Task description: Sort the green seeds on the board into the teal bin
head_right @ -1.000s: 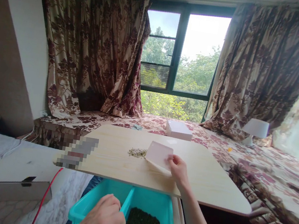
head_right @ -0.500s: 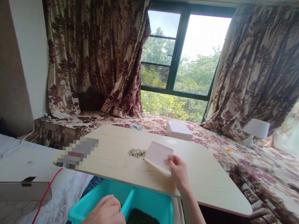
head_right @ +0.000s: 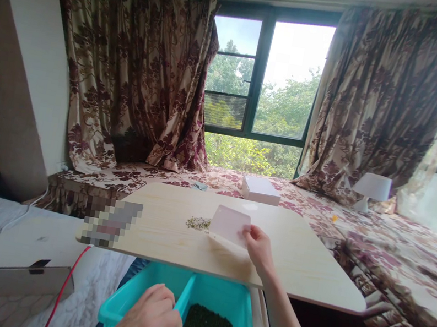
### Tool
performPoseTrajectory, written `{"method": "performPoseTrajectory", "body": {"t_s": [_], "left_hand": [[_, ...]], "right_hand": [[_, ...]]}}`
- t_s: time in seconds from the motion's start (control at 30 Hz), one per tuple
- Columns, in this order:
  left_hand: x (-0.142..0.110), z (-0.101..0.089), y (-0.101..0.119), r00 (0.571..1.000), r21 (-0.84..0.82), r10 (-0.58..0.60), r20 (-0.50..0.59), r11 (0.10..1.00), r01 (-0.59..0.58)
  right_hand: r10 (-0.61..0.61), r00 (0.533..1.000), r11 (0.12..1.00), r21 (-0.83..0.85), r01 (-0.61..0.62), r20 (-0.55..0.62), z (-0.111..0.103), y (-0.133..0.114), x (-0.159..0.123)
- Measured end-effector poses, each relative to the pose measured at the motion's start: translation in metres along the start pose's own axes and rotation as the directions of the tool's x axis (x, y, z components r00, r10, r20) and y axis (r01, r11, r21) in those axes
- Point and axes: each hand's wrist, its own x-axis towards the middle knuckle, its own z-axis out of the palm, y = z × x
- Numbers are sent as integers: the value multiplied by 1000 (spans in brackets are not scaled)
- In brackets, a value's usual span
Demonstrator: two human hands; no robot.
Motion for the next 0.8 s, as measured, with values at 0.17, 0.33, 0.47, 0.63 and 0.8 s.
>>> {"method": "performPoseTrajectory", "body": {"t_s": [0.17, 0.33, 0.47, 0.63, 0.8], "left_hand": [[1, 5, -1, 1000, 54, -14, -11, 998, 15], [-2, 7, -5, 999, 23, 13, -31, 1000, -13], [-3, 11, -9, 998, 24, 40, -51, 999, -39], [-3, 31, -12, 988, 85, 30, -149, 996, -18], [-3, 42, -15, 977, 106, 22, -210, 994, 1]], "right_hand": [[-18, 1000, 999, 33, 18, 17, 2, 5, 0], [-10, 999, 1000, 11, 9, 38, -1, 4, -4], [-17, 1000, 1000, 5, 17, -19, -10, 3, -7], [7, 999, 999, -33, -9, -48, -17, 6, -15], [36, 999, 998, -49, -36, -20, -8, 8, -20]]}}
